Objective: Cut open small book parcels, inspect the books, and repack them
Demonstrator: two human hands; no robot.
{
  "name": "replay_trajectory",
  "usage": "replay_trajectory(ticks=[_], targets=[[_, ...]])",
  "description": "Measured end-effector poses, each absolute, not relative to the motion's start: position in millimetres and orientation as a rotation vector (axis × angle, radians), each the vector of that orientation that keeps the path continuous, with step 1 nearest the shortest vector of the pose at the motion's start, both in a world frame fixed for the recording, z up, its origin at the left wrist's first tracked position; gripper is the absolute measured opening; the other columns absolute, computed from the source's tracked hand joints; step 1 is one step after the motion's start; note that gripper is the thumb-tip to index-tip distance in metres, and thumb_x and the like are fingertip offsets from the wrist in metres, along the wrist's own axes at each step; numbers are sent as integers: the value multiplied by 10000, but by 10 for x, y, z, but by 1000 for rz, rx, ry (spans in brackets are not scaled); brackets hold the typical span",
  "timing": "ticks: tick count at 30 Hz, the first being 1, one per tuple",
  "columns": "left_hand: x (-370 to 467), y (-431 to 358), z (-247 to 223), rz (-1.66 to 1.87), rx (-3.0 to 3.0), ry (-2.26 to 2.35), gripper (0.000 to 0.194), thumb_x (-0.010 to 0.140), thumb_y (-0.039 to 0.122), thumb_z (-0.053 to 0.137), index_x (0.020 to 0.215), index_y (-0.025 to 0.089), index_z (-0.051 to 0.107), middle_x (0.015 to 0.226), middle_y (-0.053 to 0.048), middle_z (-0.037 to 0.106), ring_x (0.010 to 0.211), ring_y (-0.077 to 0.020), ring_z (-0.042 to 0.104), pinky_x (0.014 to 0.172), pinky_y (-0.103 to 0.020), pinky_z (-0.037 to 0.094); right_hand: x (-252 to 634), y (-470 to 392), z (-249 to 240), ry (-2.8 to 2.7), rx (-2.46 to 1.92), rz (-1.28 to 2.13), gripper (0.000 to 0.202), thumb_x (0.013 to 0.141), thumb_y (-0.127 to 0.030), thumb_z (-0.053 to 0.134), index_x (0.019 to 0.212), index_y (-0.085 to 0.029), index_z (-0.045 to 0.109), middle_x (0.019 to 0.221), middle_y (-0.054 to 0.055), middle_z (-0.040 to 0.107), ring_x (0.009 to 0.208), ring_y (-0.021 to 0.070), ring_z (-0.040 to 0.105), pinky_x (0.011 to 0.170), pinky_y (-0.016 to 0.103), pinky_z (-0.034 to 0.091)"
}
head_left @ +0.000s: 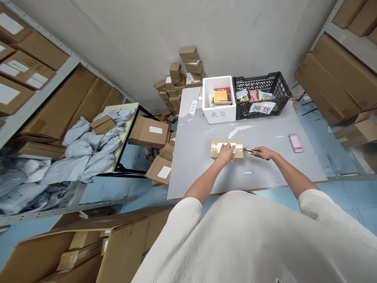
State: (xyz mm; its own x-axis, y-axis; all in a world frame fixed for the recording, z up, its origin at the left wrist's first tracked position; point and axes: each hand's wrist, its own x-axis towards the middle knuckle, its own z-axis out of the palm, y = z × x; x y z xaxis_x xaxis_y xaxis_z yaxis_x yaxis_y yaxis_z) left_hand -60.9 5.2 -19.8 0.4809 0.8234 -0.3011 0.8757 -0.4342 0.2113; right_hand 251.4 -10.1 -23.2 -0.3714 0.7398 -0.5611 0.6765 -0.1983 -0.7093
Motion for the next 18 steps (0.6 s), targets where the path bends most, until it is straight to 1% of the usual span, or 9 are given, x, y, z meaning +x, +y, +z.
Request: replay_trajectory(ticks=[3,5,7,9,11,13,14,16,18], targets=[[-600,54,-175,-191,2391,1462,713,812,279,929,1413,238,549,1399,-150,589,1218,-317,689,1320,-485,215,2538,-142,-262,-1966,-1720,1682,420,911,-643,678,950,-225,705,810,14,686,621,133,514,524,233,387],[-608,57,-164,-186,2391,1462,708,818,291,924,1418,249,551,1408,-145,587,1230,-321,677,1303,-483,244,2554,-177,-275,-1962,-1706,1670,370,929,-590,670,944,-222,704,825,16,692,644,136,534,540,230,403],[-626,58,-154,-187,2386,1433,710,820,317,917,1430,253,558,1414,-147,587,1291,-341,641,1271,-468,296,2574,-208,-281,-1899,-1731,1587,303,961,-514,636,936,-217,689,845,22,701,686,142,571,576,226,439],[-642,59,-142,-152,2359,1425,762,838,369,893,1499,256,531,1458,-160,569,1348,-364,600,1230,-453,350,2595,-227,-273,-1783,-1782,1505,254,991,-452,602,951,-210,666,879,39,725,736,152,624,619,226,481],[-641,70,-125,-78,2313,1463,799,913,440,806,1605,262,449,1531,-174,531,1360,-378,590,1204,-462,380,2604,-233,-248,-1680,-1809,1496,232,1015,-426,583,1029,-207,655,953,63,761,769,164,675,636,234,511],[-614,99,-106,-9,2270,1518,729,1014,449,658,1664,266,383,1569,-175,514,1327,-373,615,1195,-479,391,2587,-233,-207,-1643,-1809,1502,271,1036,-436,572,1166,-211,651,1039,79,790,767,172,703,623,242,521],[-592,118,-97,14,2258,1544,663,1051,417,589,1663,265,388,1564,-170,524,1301,-362,631,1188,-481,397,2566,-234,-183,-1652,-1805,1485,312,1048,-449,561,1235,-216,647,1061,81,798,758,174,705,617,246,523],[-543,159,-89,42,2260,1593,541,1075,329,518,1607,254,461,1518,-163,564,1273,-343,643,1168,-477,412,2507,-243,-135,-1714,-1778,1416,384,1080,-476,510,1325,-220,657,1056,79,807,762,182,706,650,262,545],[-500,193,-100,53,2294,1623,457,1062,260,523,1517,237,539,1479,-161,593,1304,-336,618,1161,-471,413,2443,-262,-93,-1829,-1739,1308,430,1107,-487,456,1356,-233,696,1058,76,811,831,204,721,750,298,578]])
